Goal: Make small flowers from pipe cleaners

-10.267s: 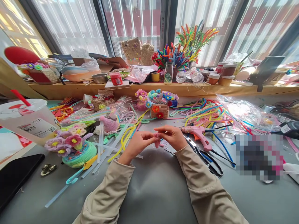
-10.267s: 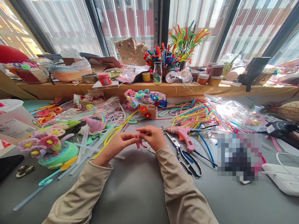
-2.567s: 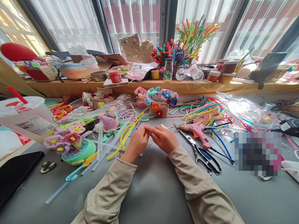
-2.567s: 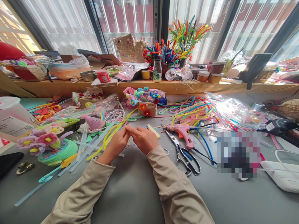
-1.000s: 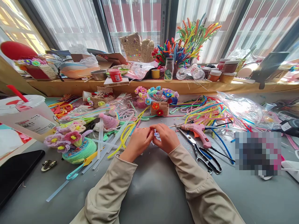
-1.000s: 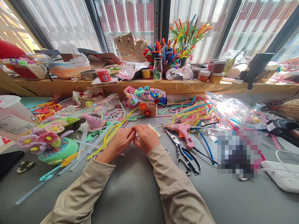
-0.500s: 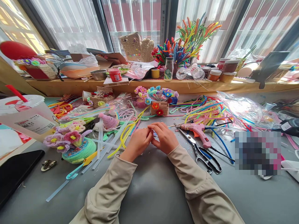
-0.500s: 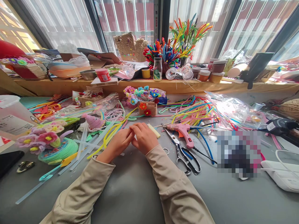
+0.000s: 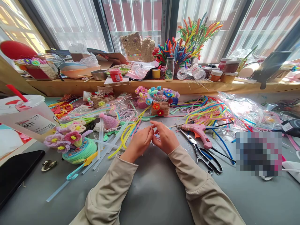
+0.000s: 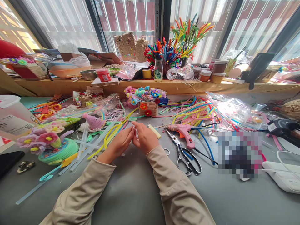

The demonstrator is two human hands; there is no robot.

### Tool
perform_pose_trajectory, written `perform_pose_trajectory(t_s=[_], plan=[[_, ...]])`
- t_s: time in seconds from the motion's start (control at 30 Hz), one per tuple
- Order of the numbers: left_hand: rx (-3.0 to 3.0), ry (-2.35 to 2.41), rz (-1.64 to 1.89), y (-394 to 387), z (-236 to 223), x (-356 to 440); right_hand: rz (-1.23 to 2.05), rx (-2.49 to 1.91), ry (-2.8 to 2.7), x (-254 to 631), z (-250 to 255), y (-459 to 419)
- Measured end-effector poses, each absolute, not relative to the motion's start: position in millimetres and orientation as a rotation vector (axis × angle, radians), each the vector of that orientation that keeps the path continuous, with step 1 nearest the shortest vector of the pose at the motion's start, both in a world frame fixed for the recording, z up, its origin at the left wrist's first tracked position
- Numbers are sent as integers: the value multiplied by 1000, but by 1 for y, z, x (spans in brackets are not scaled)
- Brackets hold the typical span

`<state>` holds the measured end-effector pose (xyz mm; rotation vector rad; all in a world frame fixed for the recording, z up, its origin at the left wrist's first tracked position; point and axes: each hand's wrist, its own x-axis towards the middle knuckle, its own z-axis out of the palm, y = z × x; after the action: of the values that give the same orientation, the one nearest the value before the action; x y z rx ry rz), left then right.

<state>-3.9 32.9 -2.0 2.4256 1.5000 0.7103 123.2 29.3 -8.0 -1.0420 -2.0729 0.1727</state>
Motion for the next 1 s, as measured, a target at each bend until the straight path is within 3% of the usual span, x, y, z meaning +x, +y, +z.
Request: perform_pose_trajectory(t_s=[0.2, 0.73, 1.0], plan=[[2448, 1573, 697, 33, -4, -3, 410, -1067, -2051, 125, -10, 31], [2576, 1573, 504, 31, 2, -8, -169, -1358, -2379, 123, -6, 28], [2610, 1612, 498, 29, 5, -8, -257, -1399, -2337, 124, -9, 30]])
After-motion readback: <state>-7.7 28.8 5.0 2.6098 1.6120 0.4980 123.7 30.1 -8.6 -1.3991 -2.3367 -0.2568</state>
